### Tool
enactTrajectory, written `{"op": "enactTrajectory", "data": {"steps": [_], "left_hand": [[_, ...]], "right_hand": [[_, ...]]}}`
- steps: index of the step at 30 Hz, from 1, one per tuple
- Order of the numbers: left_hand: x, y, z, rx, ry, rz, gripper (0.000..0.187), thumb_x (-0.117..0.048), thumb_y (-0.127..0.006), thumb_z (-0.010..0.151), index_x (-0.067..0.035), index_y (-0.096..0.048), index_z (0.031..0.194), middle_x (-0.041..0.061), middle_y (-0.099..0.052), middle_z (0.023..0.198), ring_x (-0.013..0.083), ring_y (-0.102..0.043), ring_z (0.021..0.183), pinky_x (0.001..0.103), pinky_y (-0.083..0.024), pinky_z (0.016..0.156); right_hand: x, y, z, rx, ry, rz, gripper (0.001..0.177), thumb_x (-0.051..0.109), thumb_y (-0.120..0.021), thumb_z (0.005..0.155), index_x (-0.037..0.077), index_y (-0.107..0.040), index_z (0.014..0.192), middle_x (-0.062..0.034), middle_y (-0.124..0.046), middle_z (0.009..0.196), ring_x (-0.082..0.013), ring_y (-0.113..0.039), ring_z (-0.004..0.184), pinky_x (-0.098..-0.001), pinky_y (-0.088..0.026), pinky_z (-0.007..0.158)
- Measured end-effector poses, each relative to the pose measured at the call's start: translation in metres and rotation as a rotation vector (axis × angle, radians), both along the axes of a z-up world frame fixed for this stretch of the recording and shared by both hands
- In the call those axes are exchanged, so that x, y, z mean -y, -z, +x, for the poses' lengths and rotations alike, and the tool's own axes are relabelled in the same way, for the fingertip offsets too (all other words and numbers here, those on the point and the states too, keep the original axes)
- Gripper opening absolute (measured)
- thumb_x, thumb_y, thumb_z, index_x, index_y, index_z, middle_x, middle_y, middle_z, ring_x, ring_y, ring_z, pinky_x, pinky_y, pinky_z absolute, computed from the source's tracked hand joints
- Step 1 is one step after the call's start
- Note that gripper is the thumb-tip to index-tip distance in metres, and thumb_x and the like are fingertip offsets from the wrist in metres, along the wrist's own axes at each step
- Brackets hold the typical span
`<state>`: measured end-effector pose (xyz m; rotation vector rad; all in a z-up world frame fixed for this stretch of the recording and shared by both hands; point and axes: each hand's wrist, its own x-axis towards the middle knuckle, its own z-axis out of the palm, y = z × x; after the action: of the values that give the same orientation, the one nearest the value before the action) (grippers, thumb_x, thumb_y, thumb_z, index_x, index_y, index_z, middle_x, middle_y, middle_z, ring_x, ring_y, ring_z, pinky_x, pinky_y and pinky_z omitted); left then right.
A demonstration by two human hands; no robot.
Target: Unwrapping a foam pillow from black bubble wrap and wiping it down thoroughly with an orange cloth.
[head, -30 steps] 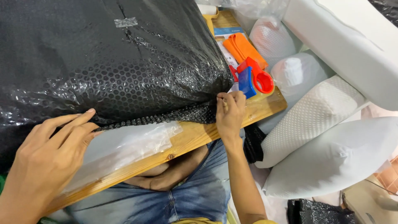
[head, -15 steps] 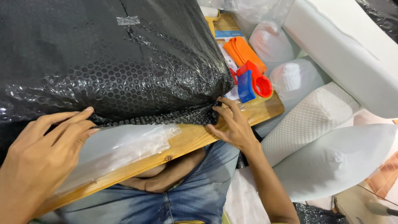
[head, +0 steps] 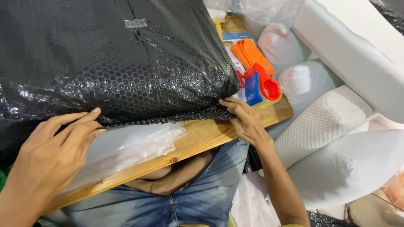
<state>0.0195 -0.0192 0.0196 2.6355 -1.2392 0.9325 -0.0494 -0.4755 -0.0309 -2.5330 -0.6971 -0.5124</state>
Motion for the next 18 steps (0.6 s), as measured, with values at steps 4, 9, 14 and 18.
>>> {"op": "enactTrajectory", "data": {"steps": [4, 9, 14, 18], "left_hand": [[0.001, -0.004, 0.000, 0.072, -0.038, 0.073, 0.021, -0.024, -0.076, 0.101, -0.013, -0.074, 0.118, -0.010, -0.075, 0.130, 0.0098, -0.069, 0.115, 0.028, -0.060, 0.096], [0.005, -0.007, 0.002, 0.038, 0.064, -0.106, 0.020, -0.015, -0.080, 0.100, -0.005, -0.074, 0.116, 0.003, -0.076, 0.116, 0.0166, -0.069, 0.101, 0.033, -0.060, 0.093], [0.009, -0.007, 0.008, 0.064, 0.060, -0.116, 0.011, -0.013, -0.076, 0.103, -0.006, -0.073, 0.111, 0.003, -0.076, 0.105, 0.0191, -0.067, 0.087, 0.033, -0.057, 0.089], [0.015, -0.003, 0.013, 0.025, -0.008, -0.148, 0.011, -0.013, -0.075, 0.105, -0.008, -0.072, 0.114, 0.002, -0.070, 0.093, 0.0201, -0.061, 0.076, 0.034, -0.054, 0.078]], "right_hand": [[-0.004, -0.009, 0.007, -0.011, 0.054, 0.081, 0.020, 0.003, -0.046, 0.105, -0.001, -0.057, 0.121, -0.0173, -0.066, 0.125, -0.0300, -0.068, 0.111, -0.0394, -0.058, 0.095], [-0.004, 0.014, 0.020, -0.004, 0.465, 0.189, 0.014, 0.020, -0.057, 0.109, 0.009, -0.066, 0.106, -0.0038, -0.069, 0.092, -0.0190, -0.064, 0.083, -0.0324, -0.045, 0.074], [-0.024, 0.019, 0.027, -0.027, 0.590, 0.450, 0.018, 0.022, -0.068, 0.107, 0.009, -0.059, 0.098, 0.0051, -0.054, 0.070, -0.0051, -0.042, 0.069, -0.0256, -0.034, 0.064], [-0.035, 0.020, 0.027, 0.082, 0.683, 0.475, 0.027, 0.027, -0.074, 0.103, 0.005, -0.059, 0.102, -0.0056, -0.057, 0.105, -0.0160, -0.061, 0.090, -0.0296, -0.048, 0.080]]}}
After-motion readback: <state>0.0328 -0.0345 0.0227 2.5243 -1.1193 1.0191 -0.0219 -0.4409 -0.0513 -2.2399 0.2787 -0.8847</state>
